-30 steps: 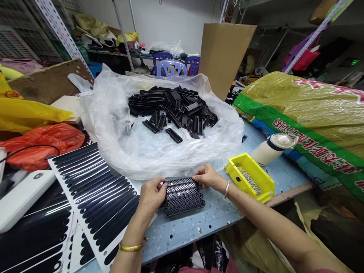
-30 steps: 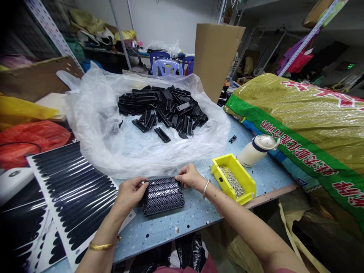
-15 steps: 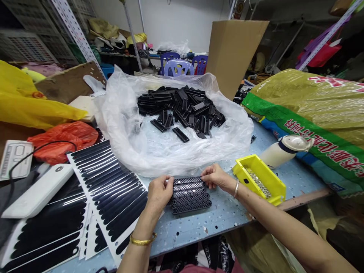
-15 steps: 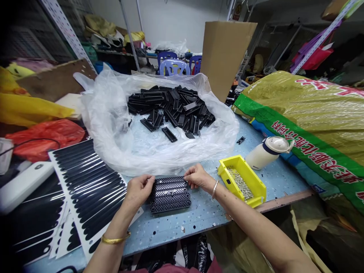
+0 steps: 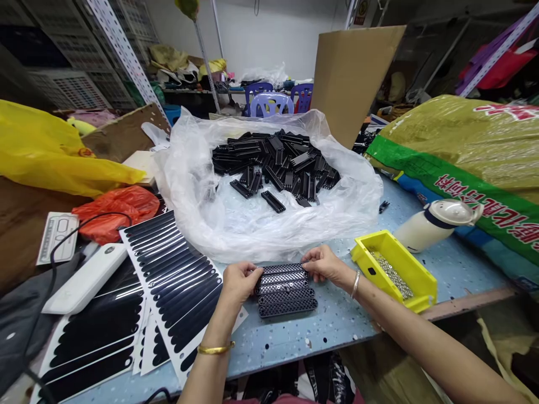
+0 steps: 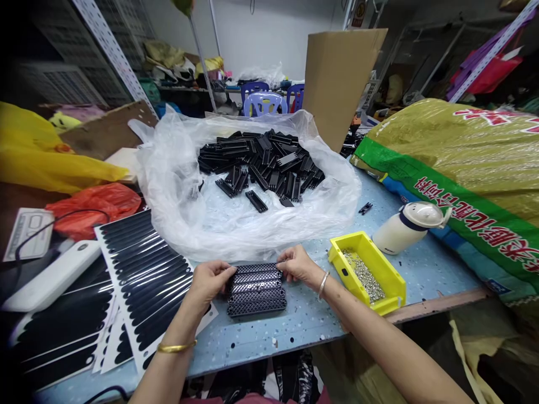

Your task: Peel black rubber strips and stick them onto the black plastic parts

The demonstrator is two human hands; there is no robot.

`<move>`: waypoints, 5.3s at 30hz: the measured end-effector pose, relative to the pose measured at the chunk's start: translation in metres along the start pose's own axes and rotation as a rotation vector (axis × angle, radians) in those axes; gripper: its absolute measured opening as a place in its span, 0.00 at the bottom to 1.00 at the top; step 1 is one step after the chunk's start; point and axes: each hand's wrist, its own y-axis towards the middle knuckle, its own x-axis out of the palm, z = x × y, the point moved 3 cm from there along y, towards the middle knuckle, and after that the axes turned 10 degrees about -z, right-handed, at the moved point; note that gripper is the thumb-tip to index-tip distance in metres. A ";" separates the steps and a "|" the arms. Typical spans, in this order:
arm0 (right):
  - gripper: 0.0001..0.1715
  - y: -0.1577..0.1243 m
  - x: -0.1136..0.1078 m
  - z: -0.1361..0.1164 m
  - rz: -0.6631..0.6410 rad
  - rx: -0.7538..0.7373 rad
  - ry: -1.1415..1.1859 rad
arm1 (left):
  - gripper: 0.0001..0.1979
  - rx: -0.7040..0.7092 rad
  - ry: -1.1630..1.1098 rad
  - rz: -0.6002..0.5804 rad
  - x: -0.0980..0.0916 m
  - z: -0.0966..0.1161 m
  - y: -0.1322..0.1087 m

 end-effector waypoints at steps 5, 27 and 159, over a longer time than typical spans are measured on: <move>0.03 0.004 -0.002 0.003 -0.018 0.013 -0.011 | 0.15 -0.046 -0.174 -0.093 -0.002 0.004 -0.001; 0.04 0.003 0.001 0.002 -0.009 0.000 -0.003 | 0.05 0.108 -0.025 0.011 0.000 0.009 0.002; 0.09 -0.016 0.008 0.011 0.133 0.014 -0.089 | 0.14 0.198 0.493 0.127 0.003 -0.014 -0.027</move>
